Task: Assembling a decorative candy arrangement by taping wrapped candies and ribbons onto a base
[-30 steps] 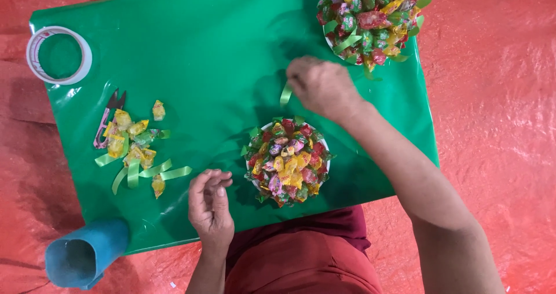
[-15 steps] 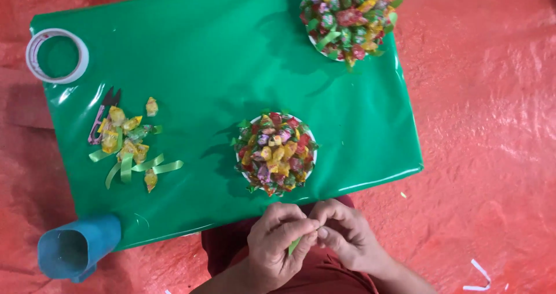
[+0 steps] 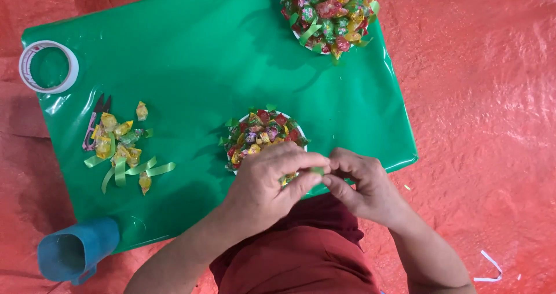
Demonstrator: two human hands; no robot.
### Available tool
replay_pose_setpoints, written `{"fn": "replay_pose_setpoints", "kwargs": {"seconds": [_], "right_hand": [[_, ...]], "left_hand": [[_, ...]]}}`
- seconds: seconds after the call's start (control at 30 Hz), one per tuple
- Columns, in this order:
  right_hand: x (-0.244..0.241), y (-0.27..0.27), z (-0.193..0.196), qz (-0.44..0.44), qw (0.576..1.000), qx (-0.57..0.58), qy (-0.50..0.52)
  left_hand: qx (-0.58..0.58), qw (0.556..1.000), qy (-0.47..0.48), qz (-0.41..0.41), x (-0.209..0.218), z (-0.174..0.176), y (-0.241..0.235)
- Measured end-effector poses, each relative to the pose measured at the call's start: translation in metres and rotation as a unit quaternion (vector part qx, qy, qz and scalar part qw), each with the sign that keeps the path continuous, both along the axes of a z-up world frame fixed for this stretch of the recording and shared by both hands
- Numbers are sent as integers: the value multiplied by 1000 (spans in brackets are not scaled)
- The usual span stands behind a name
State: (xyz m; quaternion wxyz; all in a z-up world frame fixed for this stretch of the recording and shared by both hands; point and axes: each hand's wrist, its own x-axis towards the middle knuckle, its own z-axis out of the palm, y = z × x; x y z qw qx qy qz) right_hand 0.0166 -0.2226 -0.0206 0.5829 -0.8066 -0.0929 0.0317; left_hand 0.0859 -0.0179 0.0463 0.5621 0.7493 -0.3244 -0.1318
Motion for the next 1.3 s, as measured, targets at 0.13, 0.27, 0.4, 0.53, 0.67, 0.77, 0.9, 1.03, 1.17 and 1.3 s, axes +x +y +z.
{"fn": "replay_pose_setpoints", "kwargs": {"seconds": [0.13, 0.27, 0.4, 0.53, 0.67, 0.77, 0.9, 1.03, 1.17, 1.3], "right_hand": [[5, -3, -1, 17, 997, 57, 42], [15, -8, 3, 15, 1000, 22, 13], [38, -20, -10, 2, 999, 28, 45], [68, -23, -29, -74, 993, -16, 86], [87, -20, -55, -78, 988, -103, 85], [96, -20, -77, -90, 982, -144, 87], [99, -15, -90, -122, 978, -126, 109], [98, -11, -95, -117, 980, -112, 118], [92, -10, -92, -125, 989, 18, 82], [90, -12, -77, -114, 983, 136, 55]], "left_hand": [[45, 991, -129, 11, 10, -6, -9], [75, 981, -170, -54, 21, -5, -20], [67, 983, -160, -56, 51, -12, -25], [319, 912, -251, -62, 81, -53, -28], [393, 865, -301, -86, 89, -99, -37], [422, 862, -259, -106, 93, -97, -44], [448, 857, -226, -115, 99, -97, -46], [458, 853, -208, -141, 102, -102, -43], [423, 881, -192, -86, 112, -88, -41], [392, 897, -193, -67, 110, -70, -39]]}}
